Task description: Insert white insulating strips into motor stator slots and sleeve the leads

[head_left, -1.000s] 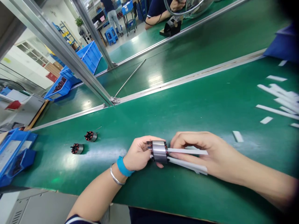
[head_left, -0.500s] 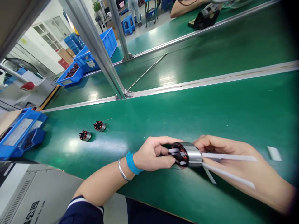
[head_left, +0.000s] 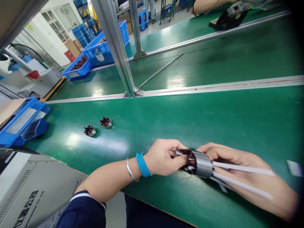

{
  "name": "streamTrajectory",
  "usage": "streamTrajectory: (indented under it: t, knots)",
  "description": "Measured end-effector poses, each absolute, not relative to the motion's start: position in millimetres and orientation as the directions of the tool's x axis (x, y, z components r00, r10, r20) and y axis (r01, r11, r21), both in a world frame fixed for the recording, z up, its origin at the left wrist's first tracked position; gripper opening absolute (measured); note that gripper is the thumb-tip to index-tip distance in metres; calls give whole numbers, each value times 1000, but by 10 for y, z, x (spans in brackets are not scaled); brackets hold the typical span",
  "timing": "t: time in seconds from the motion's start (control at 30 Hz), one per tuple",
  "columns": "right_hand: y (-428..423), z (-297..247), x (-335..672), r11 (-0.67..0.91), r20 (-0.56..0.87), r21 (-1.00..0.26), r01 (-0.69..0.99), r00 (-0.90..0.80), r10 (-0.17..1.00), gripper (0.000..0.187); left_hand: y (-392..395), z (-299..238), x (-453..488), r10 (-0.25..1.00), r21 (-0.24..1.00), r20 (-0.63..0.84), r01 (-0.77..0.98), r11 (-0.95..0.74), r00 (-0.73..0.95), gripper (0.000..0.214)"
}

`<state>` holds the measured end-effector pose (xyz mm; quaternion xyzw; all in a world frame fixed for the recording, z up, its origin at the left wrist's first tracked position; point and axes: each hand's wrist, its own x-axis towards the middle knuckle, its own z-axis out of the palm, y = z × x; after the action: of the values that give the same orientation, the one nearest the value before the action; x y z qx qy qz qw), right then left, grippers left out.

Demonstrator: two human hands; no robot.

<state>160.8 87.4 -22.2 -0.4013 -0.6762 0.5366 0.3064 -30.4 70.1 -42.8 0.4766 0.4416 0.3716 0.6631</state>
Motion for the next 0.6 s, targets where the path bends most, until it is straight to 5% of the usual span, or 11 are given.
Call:
streamTrajectory:
  t: [0.37,0.47,0.6]
  knots:
    - [1013,-203,1741,-55,-103,-993,102,-566,818,41,785,-329,-389,874,884,-296,-236,403,384,34]
    - [1135,-212,1926,161,27,-951,265,-445,895,35,870,-270,-437,889,873,-313,-268,408,335,33]
    - [1170,-273,2127,455,82,-722,522,-588,805,17,948,-260,-456,919,881,-319,-285,378,234,32]
